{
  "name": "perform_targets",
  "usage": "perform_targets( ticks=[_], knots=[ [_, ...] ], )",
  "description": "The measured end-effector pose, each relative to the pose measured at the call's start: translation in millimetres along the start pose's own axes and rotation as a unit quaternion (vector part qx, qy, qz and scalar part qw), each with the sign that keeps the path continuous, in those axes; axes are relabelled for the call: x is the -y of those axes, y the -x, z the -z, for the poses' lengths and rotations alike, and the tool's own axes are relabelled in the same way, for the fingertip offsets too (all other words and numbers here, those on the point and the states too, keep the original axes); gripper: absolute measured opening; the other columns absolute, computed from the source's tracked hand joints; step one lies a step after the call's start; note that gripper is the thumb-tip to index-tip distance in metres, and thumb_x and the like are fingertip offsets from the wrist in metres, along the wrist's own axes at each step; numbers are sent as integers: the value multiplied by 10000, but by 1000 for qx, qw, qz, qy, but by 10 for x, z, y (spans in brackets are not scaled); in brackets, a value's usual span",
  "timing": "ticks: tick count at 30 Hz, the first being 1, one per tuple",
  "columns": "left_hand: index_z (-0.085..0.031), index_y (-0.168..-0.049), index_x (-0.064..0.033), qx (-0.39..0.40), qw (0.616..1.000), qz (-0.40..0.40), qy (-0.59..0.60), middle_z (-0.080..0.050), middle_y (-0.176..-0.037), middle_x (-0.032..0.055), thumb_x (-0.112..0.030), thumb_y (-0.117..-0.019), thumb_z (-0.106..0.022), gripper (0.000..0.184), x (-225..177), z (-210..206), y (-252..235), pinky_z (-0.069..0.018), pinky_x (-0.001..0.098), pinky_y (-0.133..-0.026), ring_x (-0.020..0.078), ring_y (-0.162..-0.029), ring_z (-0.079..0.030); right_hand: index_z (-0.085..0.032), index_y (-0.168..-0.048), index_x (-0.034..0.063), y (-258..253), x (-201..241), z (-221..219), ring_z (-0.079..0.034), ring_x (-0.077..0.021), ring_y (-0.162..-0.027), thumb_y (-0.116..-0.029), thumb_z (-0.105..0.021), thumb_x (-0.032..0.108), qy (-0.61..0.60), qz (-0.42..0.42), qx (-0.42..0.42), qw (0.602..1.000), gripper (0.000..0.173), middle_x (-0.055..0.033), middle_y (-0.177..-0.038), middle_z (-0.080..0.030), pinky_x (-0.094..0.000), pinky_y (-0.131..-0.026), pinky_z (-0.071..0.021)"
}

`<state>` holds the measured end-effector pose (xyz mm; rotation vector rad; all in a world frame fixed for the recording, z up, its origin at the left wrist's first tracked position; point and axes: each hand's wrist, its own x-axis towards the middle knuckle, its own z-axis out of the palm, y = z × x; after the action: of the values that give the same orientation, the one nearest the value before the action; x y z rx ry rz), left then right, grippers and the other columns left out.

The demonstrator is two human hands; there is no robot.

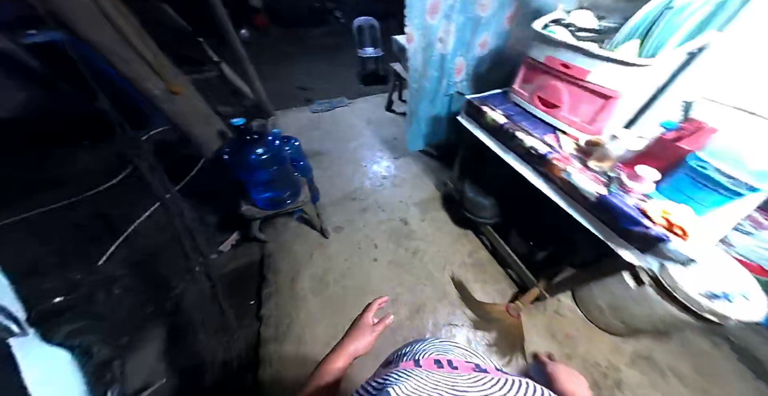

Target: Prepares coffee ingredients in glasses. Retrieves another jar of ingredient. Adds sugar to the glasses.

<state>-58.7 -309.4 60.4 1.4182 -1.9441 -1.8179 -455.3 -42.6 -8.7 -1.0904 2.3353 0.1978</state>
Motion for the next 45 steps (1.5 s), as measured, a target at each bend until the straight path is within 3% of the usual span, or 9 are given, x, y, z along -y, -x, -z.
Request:
perform_targets(
  ticks=[9,16,19,23,27,35,39,42,45],
  knots=[
    [-179,-1621,-90,-140,953,-33,266,-301,-1611,244,-307,-1031,-525,718,-303,879,-1441,-501,530,-1033,371,-1376,-479,-628,-1373,116,-2063,3903,2128,-671,-330,-1130,-813,-810,538,-101,508,68,853,724,-177,-1284,-674,-565,-987,-523],
    [-271,-1508,-71,-55,919,-109,375,-642,-1193,160,-230,-1089,-367,458,-1716,2297,-3189,-608,370,-707,231,-893,-705,-579,-1366,45,-3300,4941,3264,-680,-174,-815,-966,-629,432,-359,396,25,845,559,-143,-1110,-688,-376,-751,-584],
    [-344,-1485,-90,-77,917,-59,388,-592,-1255,170,-332,-1121,-331,438,-2300,2707,-3990,-582,395,-726,246,-951,-667,-632,-1306,14,-3860,5317,3642,-701,-276,-1000,-968,-525,588,-317,411,-150,841,675,-188,-1209,-682,-502,-858,-576],
    [-595,-1169,-88,-99,878,-48,466,-690,-875,71,-468,-1112,-243,521,-2856,3327,-5148,-540,274,-552,143,-674,-657,-704,-1012,20,-4757,5998,4276,-686,-251,-658,-946,-418,726,-184,502,-424,731,765,-152,-913,-698,-424,-500,-548],
    [-636,-1020,-134,-60,810,-77,578,-688,-790,22,-484,-1099,-205,560,-3183,4093,-6171,-522,254,-535,107,-635,-644,-693,-906,43,-5710,6840,5118,-645,-235,-562,-922,-475,633,-97,579,-442,679,629,-119,-808,-675,-406,-441,-508],
    [-626,-944,-184,-98,726,-131,668,-704,-787,-4,-451,-1084,-158,557,-3482,5453,-7717,-564,258,-571,96,-673,-684,-672,-987,-17,-7188,8664,6363,-692,-379,-728,-830,-761,339,51,706,-221,671,399,-208,-909,-681,-539,-573,-534],
    [-552,-1156,37,-203,824,-205,488,-686,-885,41,-117,-975,-474,250,-3323,6206,-8860,-594,292,-712,98,-775,-683,-665,-1017,-34,-8059,9425,6775,-680,-394,-766,-912,-684,377,93,698,-180,687,425,-220,-929,-671,-550,-613,-516],
    [-582,-1124,-72,-111,825,-127,540,-710,-898,31,-310,-1092,-233,423,-3887,7002,-9710,-590,307,-696,117,-796,-695,-680,-1051,-7,-8913,9819,7219,-696,-396,-757,-835,-759,374,36,662,-242,709,445,-217,-948,-688,-563,-590,-538],
    [-556,-1285,-91,-106,799,-57,590,-685,-1076,94,-539,-1087,-186,614,-4558,7677,-10817,-564,408,-781,213,-941,-672,-621,-1325,30,-9789,10174,7938,-696,-423,-981,-980,-606,475,20,510,-184,840,563,-238,-1232,-660,-610,-774,-548]
  ],
)
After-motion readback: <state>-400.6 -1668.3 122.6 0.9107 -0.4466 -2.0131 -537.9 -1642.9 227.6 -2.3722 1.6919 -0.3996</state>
